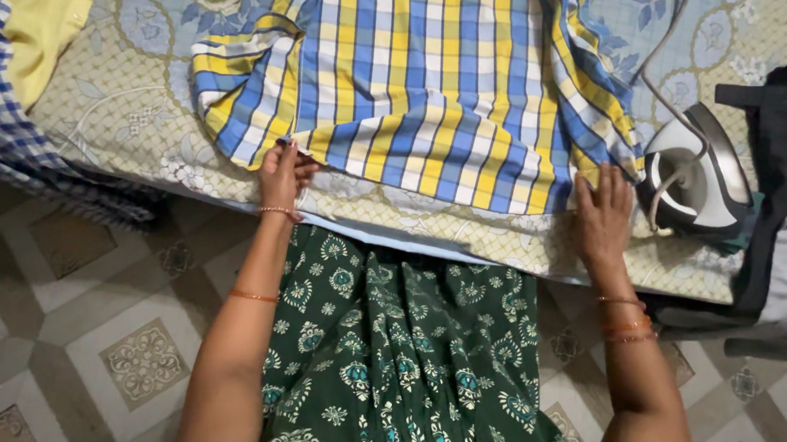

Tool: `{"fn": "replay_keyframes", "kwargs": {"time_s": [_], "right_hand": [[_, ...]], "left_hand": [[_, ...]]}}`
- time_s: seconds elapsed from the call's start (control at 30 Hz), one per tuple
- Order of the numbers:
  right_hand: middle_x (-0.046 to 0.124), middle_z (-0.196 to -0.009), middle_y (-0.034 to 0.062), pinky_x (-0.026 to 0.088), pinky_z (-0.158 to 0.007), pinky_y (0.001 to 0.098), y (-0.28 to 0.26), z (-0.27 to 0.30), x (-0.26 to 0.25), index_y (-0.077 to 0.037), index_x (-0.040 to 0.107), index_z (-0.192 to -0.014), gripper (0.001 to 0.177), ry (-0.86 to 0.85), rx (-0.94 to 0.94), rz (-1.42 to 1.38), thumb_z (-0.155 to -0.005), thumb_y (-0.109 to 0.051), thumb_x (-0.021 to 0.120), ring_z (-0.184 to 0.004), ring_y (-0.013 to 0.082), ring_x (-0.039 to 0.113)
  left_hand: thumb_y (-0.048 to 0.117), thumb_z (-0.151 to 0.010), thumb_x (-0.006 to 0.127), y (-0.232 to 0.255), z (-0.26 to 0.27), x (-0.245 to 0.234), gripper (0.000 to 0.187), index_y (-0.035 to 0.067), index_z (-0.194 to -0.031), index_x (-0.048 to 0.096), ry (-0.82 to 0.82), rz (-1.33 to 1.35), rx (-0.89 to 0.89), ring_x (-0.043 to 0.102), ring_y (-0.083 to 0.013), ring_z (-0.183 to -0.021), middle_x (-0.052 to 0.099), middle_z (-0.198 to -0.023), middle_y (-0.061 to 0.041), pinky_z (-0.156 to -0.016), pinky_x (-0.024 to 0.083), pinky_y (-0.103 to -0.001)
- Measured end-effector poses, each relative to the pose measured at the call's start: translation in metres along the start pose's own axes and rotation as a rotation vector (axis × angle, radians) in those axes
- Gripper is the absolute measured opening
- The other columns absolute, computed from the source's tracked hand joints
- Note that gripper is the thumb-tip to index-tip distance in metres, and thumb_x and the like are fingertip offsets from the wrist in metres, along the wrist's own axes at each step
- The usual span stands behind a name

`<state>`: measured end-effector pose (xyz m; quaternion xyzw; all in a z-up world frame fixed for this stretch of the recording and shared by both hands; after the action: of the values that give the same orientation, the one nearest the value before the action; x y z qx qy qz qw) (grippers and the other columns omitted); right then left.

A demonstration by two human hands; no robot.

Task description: The person irons a yellow and blue checkered shirt laid out on a bed. They smooth the fabric with their hands, use an electric iron to press the front, sleeves, and collar, and fold the shirt at the end.

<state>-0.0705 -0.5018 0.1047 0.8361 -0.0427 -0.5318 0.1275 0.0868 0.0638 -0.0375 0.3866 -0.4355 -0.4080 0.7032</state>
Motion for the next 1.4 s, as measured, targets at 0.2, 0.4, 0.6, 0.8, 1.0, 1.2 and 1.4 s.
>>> {"fn": "replay_keyframes", "kwargs": {"time_s": [0.2, 0.4, 0.6, 0.8, 1.0, 1.2, 1.4], "right_hand": [[0.056, -0.149, 0.0095, 0.032, -0.124, 0.0497, 0.002, -0.003, 0.018, -0.012, 0.061, -0.141, 0.060, -0.198, 0.047, -0.428, -0.083, -0.019, 0.070, -0.146, 0.0302, 0.046], [0.061, -0.138, 0.0184, 0.027, -0.112, 0.0594, -0.038, -0.015, -0.017, -0.007, 0.064, -0.133, 0.065, -0.053, 0.033, -0.365, -0.073, -0.028, 0.076, -0.136, 0.0388, 0.048], [0.068, -0.132, 0.0102, 0.036, -0.118, 0.0517, -0.061, -0.031, -0.031, -0.012, 0.068, -0.121, 0.038, 0.154, -0.067, -0.368, -0.084, -0.015, 0.074, -0.132, 0.0320, 0.058], [0.067, -0.092, 0.0126, 0.048, -0.088, 0.0479, -0.024, -0.036, -0.043, -0.008, 0.067, -0.092, 0.008, 0.058, 0.042, -0.557, -0.086, -0.004, 0.070, -0.096, 0.0368, 0.064], [0.066, -0.089, 0.0168, 0.052, -0.075, 0.0478, -0.019, -0.014, -0.086, -0.008, 0.068, -0.092, 0.003, -0.118, 0.024, -0.613, -0.092, -0.005, 0.066, -0.087, 0.0409, 0.064], [0.073, -0.084, 0.0152, 0.055, -0.072, 0.0441, -0.042, 0.034, -0.077, -0.011, 0.072, -0.094, 0.011, -0.639, 0.048, -0.692, -0.084, -0.013, 0.068, -0.078, 0.0356, 0.070], [0.080, -0.094, 0.0081, 0.058, -0.078, 0.0374, -0.095, 0.082, -0.075, -0.017, 0.076, -0.108, 0.025, -1.109, -0.003, -0.794, -0.085, -0.023, 0.071, -0.082, 0.0248, 0.077]], "left_hand": [[0.020, -0.100, 0.072, 0.004, -0.020, 0.001, 0.021, 0.005, -0.099, 0.058, 0.002, -0.048, 0.245, 0.069, -0.0115, -0.066, 0.067, -0.084, -0.005, -0.052, 0.045, -0.021], [0.013, -0.086, 0.080, 0.124, 0.093, 0.027, 0.020, 0.003, -0.083, 0.063, 0.314, -0.794, 0.921, 0.063, -0.0290, -0.092, 0.062, -0.110, -0.015, -0.083, 0.050, -0.043], [0.008, -0.080, 0.073, 0.182, 0.160, 0.072, 0.019, 0.007, -0.078, 0.055, 0.219, -0.953, 1.292, 0.059, -0.0434, -0.118, 0.065, -0.125, -0.018, -0.113, 0.031, -0.057], [0.007, -0.088, 0.071, 0.164, 0.115, 0.051, 0.012, 0.009, -0.090, 0.059, -0.077, -0.901, 1.149, 0.068, -0.0268, -0.098, 0.071, -0.096, -0.006, -0.117, 0.036, -0.052], [0.013, -0.087, 0.068, 0.170, 0.126, 0.039, 0.009, 0.009, -0.085, 0.059, -0.300, -1.112, 1.120, 0.064, -0.0291, -0.087, 0.065, -0.084, -0.008, -0.111, 0.041, -0.047], [0.022, -0.081, 0.070, 0.179, 0.167, 0.011, 0.017, 0.008, -0.075, 0.062, -0.522, -1.383, 0.832, 0.062, -0.0321, -0.081, 0.064, -0.073, -0.011, -0.098, 0.044, -0.046], [0.033, -0.078, 0.071, 0.140, 0.184, -0.036, 0.026, 0.009, -0.085, 0.075, -0.570, -1.659, 0.214, 0.071, -0.0361, -0.085, 0.075, -0.085, -0.016, -0.082, 0.056, -0.044]]}}
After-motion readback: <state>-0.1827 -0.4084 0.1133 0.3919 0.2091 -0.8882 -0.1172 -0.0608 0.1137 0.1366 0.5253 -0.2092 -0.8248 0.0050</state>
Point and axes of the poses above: each hand's wrist, its own z-axis away from the middle knuckle, its own x-axis out of the palm, y = z × x, the point moved 10 cm from there along -z, towards the middle knuckle
